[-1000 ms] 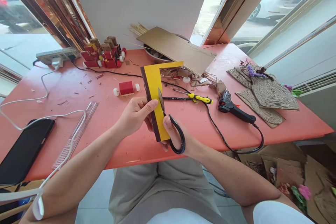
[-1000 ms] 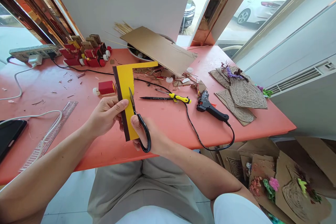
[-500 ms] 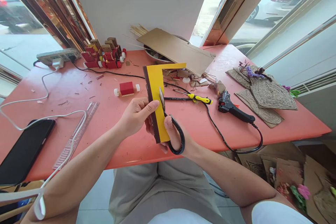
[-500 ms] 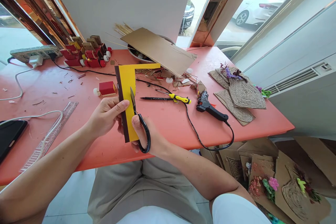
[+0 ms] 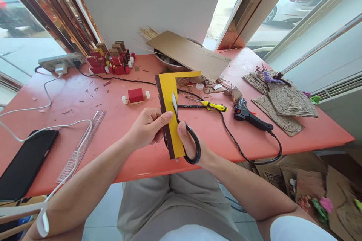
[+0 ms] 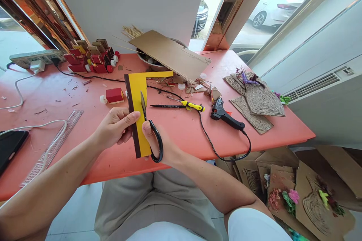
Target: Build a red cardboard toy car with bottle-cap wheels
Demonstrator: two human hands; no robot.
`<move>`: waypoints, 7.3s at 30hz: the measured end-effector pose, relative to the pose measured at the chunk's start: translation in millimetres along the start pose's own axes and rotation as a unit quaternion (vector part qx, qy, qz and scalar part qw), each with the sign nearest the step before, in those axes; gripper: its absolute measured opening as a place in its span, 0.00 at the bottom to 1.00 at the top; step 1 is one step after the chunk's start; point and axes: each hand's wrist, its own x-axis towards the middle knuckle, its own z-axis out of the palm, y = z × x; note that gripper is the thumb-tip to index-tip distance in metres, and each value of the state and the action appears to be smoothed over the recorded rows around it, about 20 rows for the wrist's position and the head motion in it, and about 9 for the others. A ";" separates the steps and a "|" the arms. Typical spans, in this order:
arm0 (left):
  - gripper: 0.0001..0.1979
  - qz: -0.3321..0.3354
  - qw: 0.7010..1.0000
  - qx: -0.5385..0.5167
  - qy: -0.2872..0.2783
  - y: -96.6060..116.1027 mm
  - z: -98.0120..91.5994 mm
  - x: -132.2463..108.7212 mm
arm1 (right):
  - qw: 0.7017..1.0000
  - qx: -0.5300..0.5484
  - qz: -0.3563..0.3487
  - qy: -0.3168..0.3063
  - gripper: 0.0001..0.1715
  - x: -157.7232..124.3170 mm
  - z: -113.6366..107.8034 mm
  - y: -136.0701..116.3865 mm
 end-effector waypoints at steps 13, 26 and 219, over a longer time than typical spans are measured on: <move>0.35 0.002 1.000 0.019 -0.017 -0.3 1.8 0.5 | 0.999 -0.041 0.005 0.023 0.61 3.6 -1.7 -3.8; 0.36 0.005 0.999 0.030 -0.024 1.9 2.8 -0.9 | 0.997 -0.062 0.008 0.047 0.65 7.0 -3.2 -2.1; 0.32 0.054 0.997 -0.014 -0.048 -16.3 -7.3 11.4 | 0.964 -0.079 -0.141 0.211 0.23 36.2 -42.3 -24.7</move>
